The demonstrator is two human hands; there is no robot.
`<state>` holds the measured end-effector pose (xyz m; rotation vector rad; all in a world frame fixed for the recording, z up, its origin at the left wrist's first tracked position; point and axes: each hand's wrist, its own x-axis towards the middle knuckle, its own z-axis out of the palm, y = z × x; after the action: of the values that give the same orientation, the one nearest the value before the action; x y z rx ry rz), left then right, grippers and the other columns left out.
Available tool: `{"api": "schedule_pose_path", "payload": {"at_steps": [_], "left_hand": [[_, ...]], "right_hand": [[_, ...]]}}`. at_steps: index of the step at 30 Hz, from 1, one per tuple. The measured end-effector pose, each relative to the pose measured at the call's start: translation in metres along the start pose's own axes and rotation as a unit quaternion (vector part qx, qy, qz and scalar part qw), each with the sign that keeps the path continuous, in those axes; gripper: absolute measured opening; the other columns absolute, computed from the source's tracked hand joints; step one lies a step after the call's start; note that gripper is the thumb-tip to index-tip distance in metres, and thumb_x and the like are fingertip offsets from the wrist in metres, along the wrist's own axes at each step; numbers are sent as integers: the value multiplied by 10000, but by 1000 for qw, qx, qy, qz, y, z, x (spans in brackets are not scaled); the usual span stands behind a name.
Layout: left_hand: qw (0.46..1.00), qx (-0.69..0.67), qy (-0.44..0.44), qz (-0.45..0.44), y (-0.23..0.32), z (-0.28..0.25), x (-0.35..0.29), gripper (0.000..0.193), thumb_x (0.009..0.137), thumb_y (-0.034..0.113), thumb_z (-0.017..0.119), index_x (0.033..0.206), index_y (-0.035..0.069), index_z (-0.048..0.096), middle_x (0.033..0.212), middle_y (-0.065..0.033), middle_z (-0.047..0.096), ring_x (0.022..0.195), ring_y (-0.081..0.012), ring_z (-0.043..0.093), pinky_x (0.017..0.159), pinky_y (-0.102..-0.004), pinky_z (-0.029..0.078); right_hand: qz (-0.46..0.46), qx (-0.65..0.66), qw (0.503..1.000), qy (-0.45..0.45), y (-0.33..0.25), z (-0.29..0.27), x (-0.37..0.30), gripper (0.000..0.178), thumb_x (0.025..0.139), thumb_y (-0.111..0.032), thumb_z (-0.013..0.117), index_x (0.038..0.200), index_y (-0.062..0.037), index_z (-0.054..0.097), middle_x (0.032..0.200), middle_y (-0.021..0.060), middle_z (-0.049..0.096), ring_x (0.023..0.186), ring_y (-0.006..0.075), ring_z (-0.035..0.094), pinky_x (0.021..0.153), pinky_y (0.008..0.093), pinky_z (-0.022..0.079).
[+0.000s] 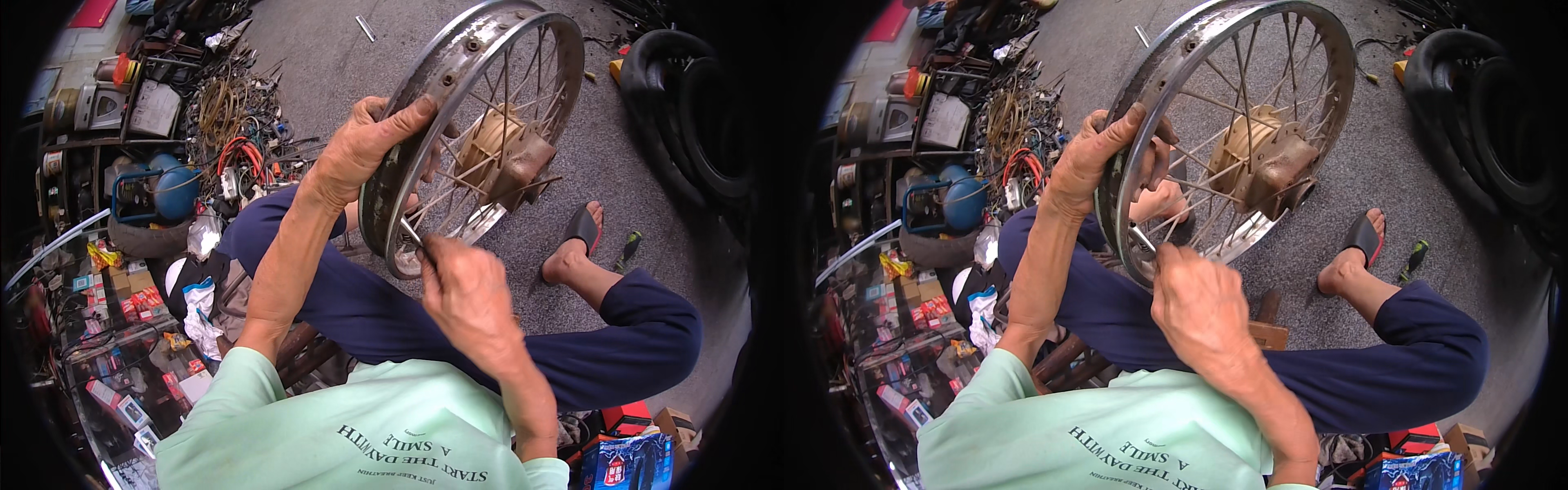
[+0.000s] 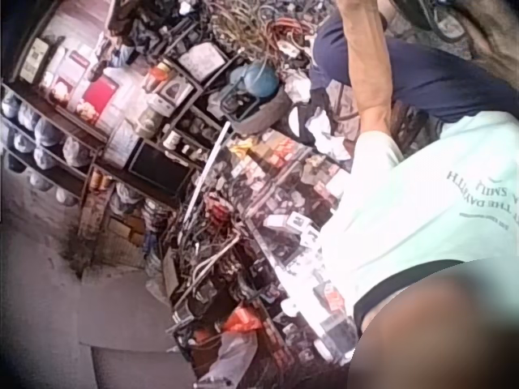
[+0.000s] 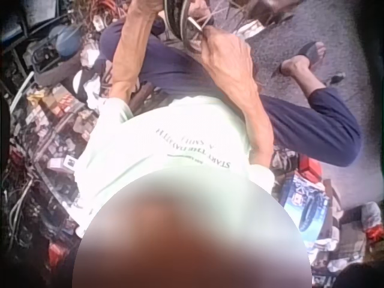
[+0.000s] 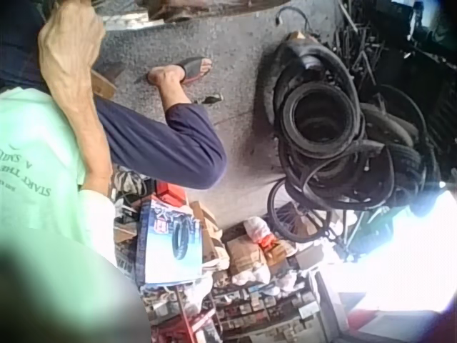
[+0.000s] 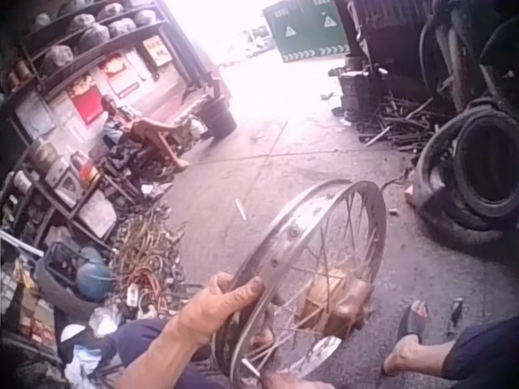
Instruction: The person sits on the floor and uses a wrench to tighten the spokes of a bicycle wheel. They rotate the wheel and adjust multiple spokes around the rim.
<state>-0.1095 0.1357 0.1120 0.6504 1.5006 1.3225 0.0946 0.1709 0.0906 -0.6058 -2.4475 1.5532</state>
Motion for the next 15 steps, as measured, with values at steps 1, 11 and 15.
{"api": "schedule_pose_path", "payload": {"at_steps": [1, 11, 15], "left_hand": [[1000, 5, -2, -6, -2, 1, -1, 429, 967, 344, 614, 993, -81, 666, 617, -117, 637, 536, -175, 622, 505, -265, 501], [1000, 2, -17, -8, -3, 18, -10, 434, 924, 376, 669, 989, -51, 708, 730, -117, 694, 583, -153, 659, 514, -232, 525], [999, -23, -43, -25, -3, 15, -7, 327, 882, 347, 743, 910, 22, 747, 781, -20, 707, 654, -50, 635, 576, -205, 515]], "right_hand": [[0, -36, 997, -63, 0, -16, 10, 121, 827, -98, 646, 828, 17, 607, 784, 219, 644, 728, 405, 640, 679, 485, 509], [-64, -101, 989, -82, 21, -68, 29, 143, 832, -135, 667, 868, 3, 689, 814, 185, 673, 768, 354, 651, 695, 425, 503], [30, 8, 998, 45, 25, -48, -10, 151, 864, -104, 681, 927, 31, 703, 754, 193, 674, 638, 335, 662, 590, 389, 498]]}}
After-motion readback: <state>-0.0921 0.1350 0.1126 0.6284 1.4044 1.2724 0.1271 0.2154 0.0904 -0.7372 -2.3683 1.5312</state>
